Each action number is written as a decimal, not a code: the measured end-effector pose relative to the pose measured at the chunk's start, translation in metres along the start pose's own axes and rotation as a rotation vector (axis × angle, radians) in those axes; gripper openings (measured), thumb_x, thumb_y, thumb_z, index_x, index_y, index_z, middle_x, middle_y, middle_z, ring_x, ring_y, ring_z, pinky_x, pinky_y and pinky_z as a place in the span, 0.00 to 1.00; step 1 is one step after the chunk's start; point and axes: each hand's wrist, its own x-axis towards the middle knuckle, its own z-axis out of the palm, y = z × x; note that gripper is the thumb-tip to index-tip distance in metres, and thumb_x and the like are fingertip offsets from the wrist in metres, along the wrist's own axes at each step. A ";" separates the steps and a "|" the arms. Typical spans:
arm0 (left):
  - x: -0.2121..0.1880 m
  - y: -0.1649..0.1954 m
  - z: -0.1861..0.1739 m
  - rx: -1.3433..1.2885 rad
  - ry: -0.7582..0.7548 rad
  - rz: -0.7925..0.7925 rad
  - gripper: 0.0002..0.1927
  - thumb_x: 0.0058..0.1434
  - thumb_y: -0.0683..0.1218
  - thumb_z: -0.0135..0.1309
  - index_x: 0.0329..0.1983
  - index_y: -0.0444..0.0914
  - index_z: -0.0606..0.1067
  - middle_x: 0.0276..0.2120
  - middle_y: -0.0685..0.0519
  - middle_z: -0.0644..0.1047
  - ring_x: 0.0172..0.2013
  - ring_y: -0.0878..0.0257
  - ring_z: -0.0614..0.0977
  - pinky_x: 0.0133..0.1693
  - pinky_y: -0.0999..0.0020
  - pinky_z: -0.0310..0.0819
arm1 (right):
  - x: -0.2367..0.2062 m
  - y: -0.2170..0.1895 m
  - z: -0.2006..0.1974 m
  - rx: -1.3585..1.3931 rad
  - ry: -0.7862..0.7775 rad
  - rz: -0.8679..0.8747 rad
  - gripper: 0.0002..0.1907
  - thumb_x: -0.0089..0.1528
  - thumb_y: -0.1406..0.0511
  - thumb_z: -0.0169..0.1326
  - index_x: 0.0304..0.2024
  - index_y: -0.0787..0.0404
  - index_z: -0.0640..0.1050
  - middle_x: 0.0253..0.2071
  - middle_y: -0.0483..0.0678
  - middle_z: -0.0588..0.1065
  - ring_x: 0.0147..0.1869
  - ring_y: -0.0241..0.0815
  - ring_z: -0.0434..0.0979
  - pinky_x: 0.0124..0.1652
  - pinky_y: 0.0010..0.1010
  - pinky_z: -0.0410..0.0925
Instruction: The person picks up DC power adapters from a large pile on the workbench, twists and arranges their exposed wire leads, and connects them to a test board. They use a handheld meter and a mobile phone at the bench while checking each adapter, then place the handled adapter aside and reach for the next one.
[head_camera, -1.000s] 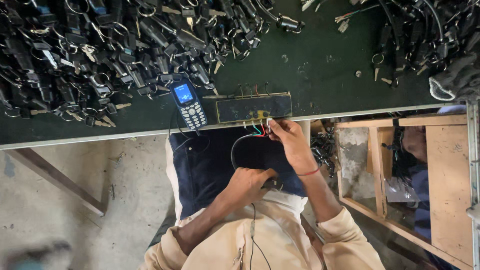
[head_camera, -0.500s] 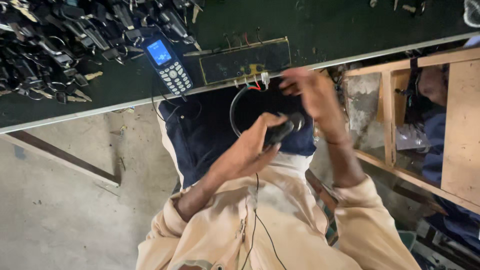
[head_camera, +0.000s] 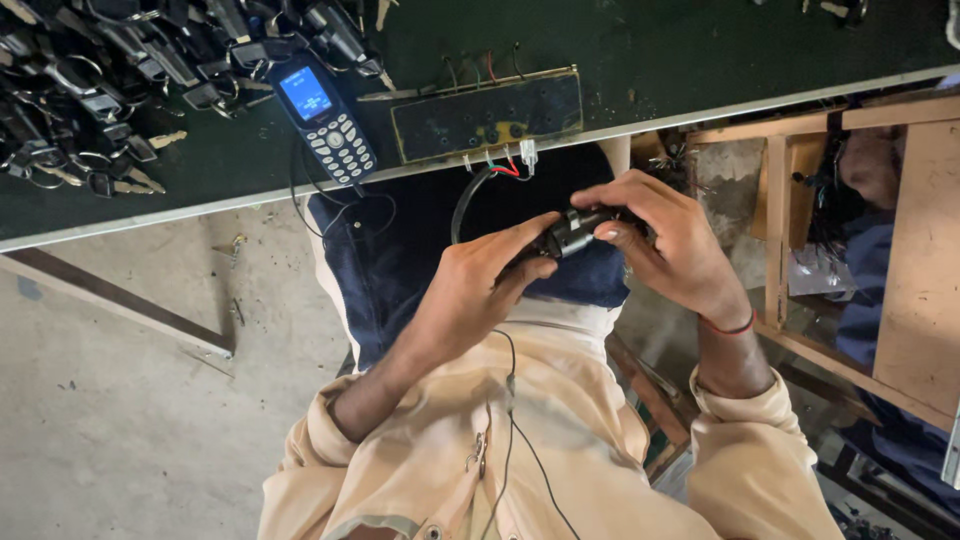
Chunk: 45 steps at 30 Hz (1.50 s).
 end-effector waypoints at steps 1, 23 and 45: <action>-0.001 0.002 0.000 0.062 0.029 -0.020 0.22 0.65 0.41 0.61 0.61 0.35 0.73 0.37 0.46 0.80 0.34 0.53 0.83 0.36 0.63 0.76 | 0.000 0.001 -0.002 -0.003 -0.025 0.008 0.19 0.64 0.73 0.57 0.58 0.62 0.75 0.46 0.51 0.75 0.46 0.45 0.78 0.45 0.32 0.71; 0.002 -0.001 0.004 0.183 0.072 0.034 0.05 0.62 0.42 0.62 0.36 0.35 0.79 0.29 0.49 0.79 0.30 0.50 0.78 0.35 0.60 0.70 | 0.005 -0.028 -0.008 -0.320 -0.092 -0.246 0.25 0.54 0.74 0.63 0.55 0.68 0.76 0.41 0.53 0.73 0.45 0.54 0.72 0.44 0.41 0.69; 0.003 -0.003 0.017 0.381 0.018 0.074 0.14 0.56 0.40 0.60 0.44 0.35 0.70 0.35 0.46 0.75 0.34 0.47 0.80 0.34 0.54 0.72 | 0.000 0.016 -0.009 0.016 -0.289 0.021 0.07 0.63 0.65 0.55 0.40 0.63 0.75 0.31 0.52 0.76 0.34 0.50 0.78 0.35 0.38 0.70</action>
